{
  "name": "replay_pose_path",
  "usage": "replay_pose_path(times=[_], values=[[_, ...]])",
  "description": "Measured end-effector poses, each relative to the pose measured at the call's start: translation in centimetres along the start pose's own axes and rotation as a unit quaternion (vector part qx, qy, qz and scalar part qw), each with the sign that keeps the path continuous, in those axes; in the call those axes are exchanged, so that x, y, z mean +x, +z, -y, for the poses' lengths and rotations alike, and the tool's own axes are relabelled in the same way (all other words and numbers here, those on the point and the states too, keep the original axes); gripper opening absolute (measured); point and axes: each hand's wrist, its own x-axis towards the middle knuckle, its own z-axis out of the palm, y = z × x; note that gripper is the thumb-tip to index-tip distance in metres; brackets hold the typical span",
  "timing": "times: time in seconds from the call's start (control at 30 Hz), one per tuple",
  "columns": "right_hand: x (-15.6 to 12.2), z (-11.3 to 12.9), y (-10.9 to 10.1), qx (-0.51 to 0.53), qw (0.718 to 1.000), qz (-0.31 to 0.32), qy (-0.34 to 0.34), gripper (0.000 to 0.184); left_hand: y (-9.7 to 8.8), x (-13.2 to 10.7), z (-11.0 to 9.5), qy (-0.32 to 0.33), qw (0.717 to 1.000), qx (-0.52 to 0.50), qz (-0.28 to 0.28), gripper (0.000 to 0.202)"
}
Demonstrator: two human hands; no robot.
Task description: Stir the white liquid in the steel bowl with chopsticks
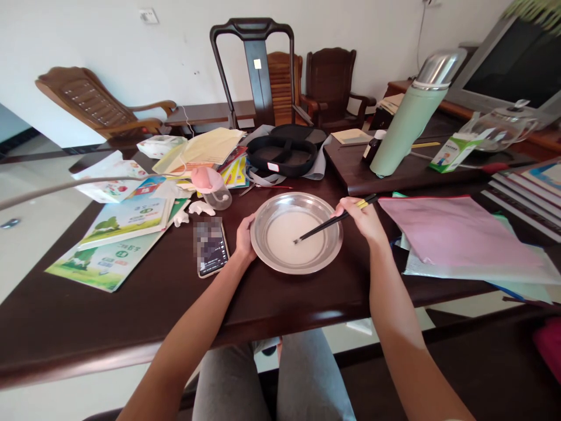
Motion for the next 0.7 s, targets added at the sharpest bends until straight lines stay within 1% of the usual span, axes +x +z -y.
replay_pose_path(times=[0.07,0.1,0.13,0.23,0.3,0.33,0.43,0.47,0.53,0.63,0.67,0.7], values=[[0.07,0.22,0.44,-0.007,0.999,0.035,-0.004,0.049,-0.02,0.03,0.01,0.0,1.0,0.0,-0.004,0.017],[0.13,0.23,0.5,-0.012,0.999,0.038,-0.009,0.048,-0.03,0.05,0.02,-0.001,1.0,-0.001,-0.006,0.018],[0.19,0.18,0.44,-0.017,0.999,0.027,-0.013,0.048,-0.04,0.07,0.04,-0.001,1.0,-0.002,-0.006,0.018],[0.26,-0.17,-0.18,-0.011,0.999,-0.037,-0.014,0.051,-0.07,0.13,0.1,-0.001,1.0,-0.007,-0.003,0.019],[0.17,-0.26,-0.39,0.001,0.999,-0.048,-0.007,0.053,-0.09,0.14,0.11,0.001,1.0,-0.007,-0.001,0.019],[0.12,-0.22,-0.31,0.005,0.999,-0.037,-0.003,0.054,-0.1,0.14,0.11,0.001,1.0,-0.005,0.0,0.019],[0.09,0.04,0.34,-0.002,1.0,0.021,-0.002,0.052,-0.12,0.12,0.08,0.0,1.0,-0.003,-0.001,0.019],[0.14,0.08,0.51,-0.009,1.0,0.029,-0.006,0.051,-0.12,0.12,0.08,0.0,1.0,-0.004,-0.002,0.018],[0.27,0.02,0.5,-0.02,1.0,0.012,-0.014,0.049,-0.12,0.12,0.09,-0.001,1.0,-0.007,-0.003,0.017],[0.33,-0.29,-0.12,-0.011,0.998,-0.058,-0.017,0.051,-0.12,0.14,0.11,0.002,1.0,-0.008,-0.001,0.019],[0.28,-0.36,-0.29,-0.004,0.998,-0.068,-0.013,0.053,-0.12,0.15,0.12,0.003,1.0,-0.007,0.0,0.02],[0.22,-0.37,-0.36,0.001,0.998,-0.065,-0.008,0.054,-0.14,0.16,0.12,0.003,1.0,-0.005,0.0,0.02]])
